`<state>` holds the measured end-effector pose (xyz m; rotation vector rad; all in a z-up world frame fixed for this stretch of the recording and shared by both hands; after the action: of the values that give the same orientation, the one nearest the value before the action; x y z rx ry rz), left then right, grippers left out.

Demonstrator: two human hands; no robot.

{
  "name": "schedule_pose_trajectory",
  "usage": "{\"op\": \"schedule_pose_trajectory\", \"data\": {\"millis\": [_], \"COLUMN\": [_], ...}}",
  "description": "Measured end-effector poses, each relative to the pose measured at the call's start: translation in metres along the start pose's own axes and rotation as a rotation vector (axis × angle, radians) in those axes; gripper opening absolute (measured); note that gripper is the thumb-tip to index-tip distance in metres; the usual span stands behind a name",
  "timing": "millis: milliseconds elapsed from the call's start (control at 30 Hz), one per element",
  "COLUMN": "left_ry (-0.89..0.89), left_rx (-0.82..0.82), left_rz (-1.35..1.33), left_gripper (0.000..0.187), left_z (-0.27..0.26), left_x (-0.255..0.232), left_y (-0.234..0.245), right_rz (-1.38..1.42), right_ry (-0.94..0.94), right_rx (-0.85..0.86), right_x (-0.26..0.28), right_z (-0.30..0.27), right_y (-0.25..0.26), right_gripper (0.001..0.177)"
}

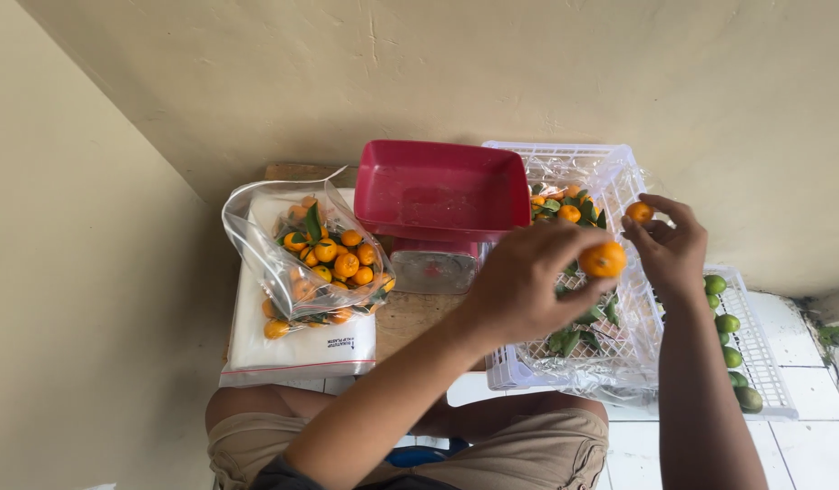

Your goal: Bagging and weighing small orange fruits from a crate into plastic bags using a scale and a bowl.

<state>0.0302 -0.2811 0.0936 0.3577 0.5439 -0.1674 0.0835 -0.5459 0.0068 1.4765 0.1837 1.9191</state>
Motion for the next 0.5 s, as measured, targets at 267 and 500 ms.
{"op": "schedule_pose_trajectory", "data": {"millis": [267, 500], "left_ry": [0.44, 0.741], "left_rx": [-0.006, 0.095], "left_rz": [0.662, 0.831], "left_gripper": [0.036, 0.037], "left_z": [-0.01, -0.039], "left_x": [0.051, 0.109], "left_y": [0.147, 0.166], "right_rz": [-0.212, -0.256], "right_ry": [0.208, 0.585], "right_rx": [0.164, 0.421], "right_x": [0.112, 0.209], "right_z": [0.0, 0.006], "right_y": [-0.013, -0.112], "right_gripper": [0.036, 0.035]}}
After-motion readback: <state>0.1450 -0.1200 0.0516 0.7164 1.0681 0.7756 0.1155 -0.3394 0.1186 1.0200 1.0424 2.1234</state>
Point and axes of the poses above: each hand's wrist, its own z-axis towards the middle knuckle, its own y-axis out of the back of the hand, x = y × z, the point moved 5 cm from there along z, towards the middle knuckle, and after that the axes turned 9 degrees about -z, right-handed, at the moved point
